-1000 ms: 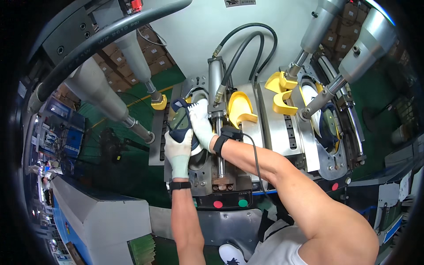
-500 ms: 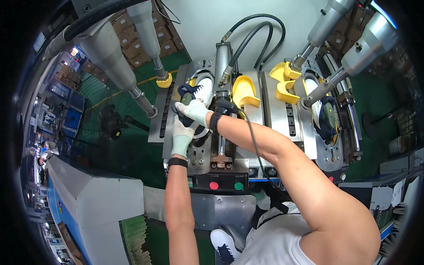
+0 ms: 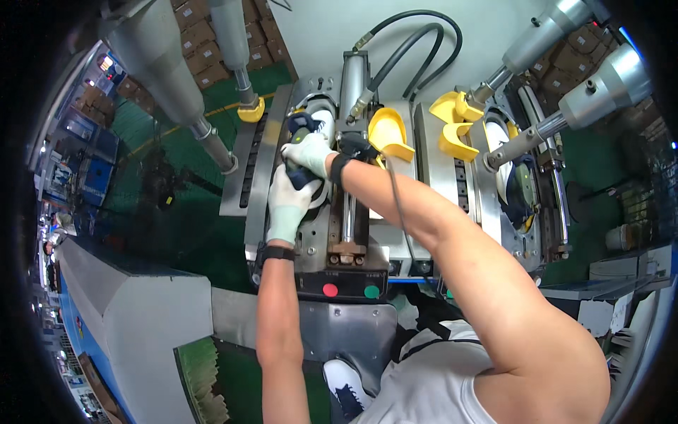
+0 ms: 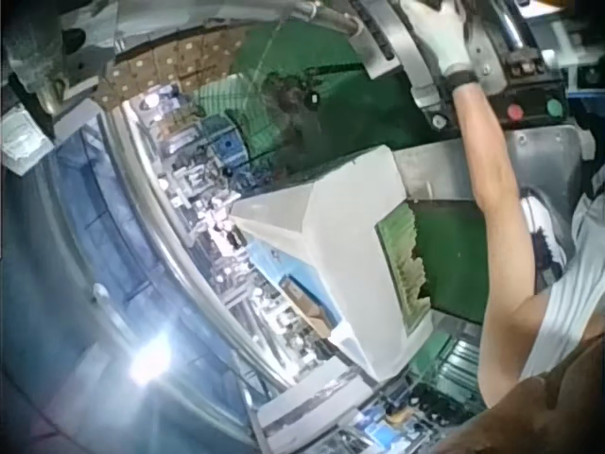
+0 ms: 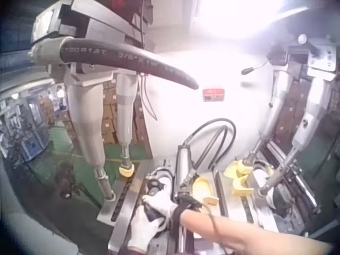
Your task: Operate a shoe-lasting machine to shape and heat sneakers.
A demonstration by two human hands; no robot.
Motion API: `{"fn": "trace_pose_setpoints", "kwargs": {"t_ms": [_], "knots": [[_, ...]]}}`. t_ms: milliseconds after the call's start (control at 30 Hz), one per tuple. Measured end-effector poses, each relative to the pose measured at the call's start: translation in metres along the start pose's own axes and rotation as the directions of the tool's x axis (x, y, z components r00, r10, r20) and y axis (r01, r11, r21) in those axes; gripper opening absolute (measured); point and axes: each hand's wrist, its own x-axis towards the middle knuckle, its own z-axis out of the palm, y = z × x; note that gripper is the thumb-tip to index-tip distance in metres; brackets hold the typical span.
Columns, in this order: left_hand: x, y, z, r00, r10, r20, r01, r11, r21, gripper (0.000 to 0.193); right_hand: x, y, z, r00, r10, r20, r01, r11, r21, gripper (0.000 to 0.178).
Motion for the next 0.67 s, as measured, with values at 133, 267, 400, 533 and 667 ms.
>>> {"fn": "trace_pose_setpoints", "kwargs": {"t_ms": [133,267,400,533,667], "knots": [[0.002,-0.017,-0.008,0.999,0.002,0.038,0.001,0.996,-0.084,0.075,0.006,-0.007,0.009,1.0,-0.012,0.012,0.013,0.994,-0.11,0.079],[-0.022,-0.002,0.017,0.995,-0.076,-0.057,0.08,0.994,0.071,0.078,0.001,0.013,0.006,0.99,-0.14,0.029,0.143,0.968,-0.206,0.092],[-0.002,-0.001,0.001,0.999,-0.043,0.02,0.043,0.999,-0.023,0.076,0.014,-0.008,0.0,0.99,-0.121,0.074,0.135,0.962,-0.236,0.056],[0.017,-0.022,-0.029,0.979,-0.024,0.203,0.013,0.998,0.059,0.079,0.008,-0.026,0.017,0.998,-0.014,0.057,0.025,0.98,-0.197,0.062],[-0.015,-0.014,0.014,0.999,-0.04,0.013,0.038,0.991,0.131,0.077,0.029,0.015,0.033,0.994,-0.085,-0.065,0.083,0.996,-0.035,0.094]]}}
